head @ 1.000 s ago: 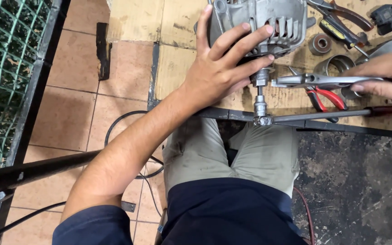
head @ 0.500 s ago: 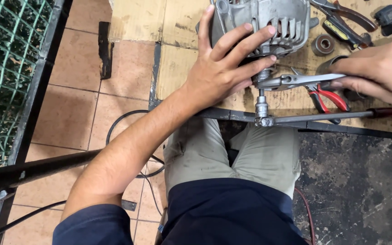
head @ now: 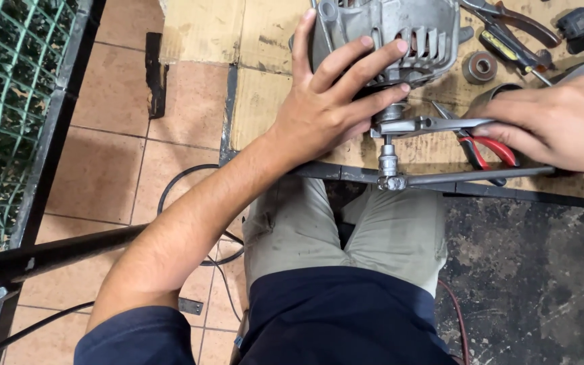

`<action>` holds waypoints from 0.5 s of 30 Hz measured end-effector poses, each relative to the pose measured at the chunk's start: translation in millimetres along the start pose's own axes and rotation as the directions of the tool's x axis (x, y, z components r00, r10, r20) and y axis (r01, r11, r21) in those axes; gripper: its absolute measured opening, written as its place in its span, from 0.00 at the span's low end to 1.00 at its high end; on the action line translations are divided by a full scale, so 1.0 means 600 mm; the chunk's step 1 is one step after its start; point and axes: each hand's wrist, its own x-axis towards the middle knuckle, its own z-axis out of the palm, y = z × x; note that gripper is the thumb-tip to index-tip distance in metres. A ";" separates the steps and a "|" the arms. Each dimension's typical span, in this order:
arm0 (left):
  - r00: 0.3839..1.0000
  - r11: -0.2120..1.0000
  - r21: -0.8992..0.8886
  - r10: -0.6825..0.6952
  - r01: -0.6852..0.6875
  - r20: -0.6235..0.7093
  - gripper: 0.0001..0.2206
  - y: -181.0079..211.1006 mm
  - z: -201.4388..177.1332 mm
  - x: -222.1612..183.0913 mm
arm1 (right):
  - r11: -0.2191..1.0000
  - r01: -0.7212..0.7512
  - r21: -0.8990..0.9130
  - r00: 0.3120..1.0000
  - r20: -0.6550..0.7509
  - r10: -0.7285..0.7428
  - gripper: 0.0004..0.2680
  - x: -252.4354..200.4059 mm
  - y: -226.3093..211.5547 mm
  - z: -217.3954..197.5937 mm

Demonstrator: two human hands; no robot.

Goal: Installing a pulley onto an alternator and tightening the retaining nut using an adjustable wrench and a socket wrench.

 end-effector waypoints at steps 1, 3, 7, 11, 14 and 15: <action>1.000 1.000 0.002 0.002 -0.002 0.000 0.18 -0.001 -0.001 0.003 | 1.000 0.000 0.000 1.000 -0.003 0.000 0.15 0.000 0.001 0.018; 1.000 1.000 -0.001 0.001 -0.001 -0.003 0.15 0.000 -0.003 0.004 | 0.979 0.016 0.202 0.999 -0.045 -0.007 0.15 0.003 0.001 0.055; 1.000 1.000 0.010 -0.001 0.001 -0.014 0.13 0.001 0.000 0.004 | 0.902 0.019 0.432 0.994 -0.106 0.030 0.16 0.010 -0.019 0.075; 1.000 1.000 0.021 -0.003 0.004 -0.023 0.13 0.003 0.000 0.004 | 0.861 0.019 0.508 0.989 -0.134 0.057 0.14 0.012 -0.025 0.073; 1.000 1.000 0.020 0.000 0.000 -0.005 0.19 0.001 -0.001 0.004 | 0.842 0.007 0.540 0.993 -0.104 0.058 0.15 0.016 -0.022 0.055; 1.000 1.000 0.014 -0.005 0.004 0.019 0.24 0.000 -0.002 0.002 | 0.824 -0.011 0.566 0.995 -0.073 0.063 0.15 0.017 -0.023 0.046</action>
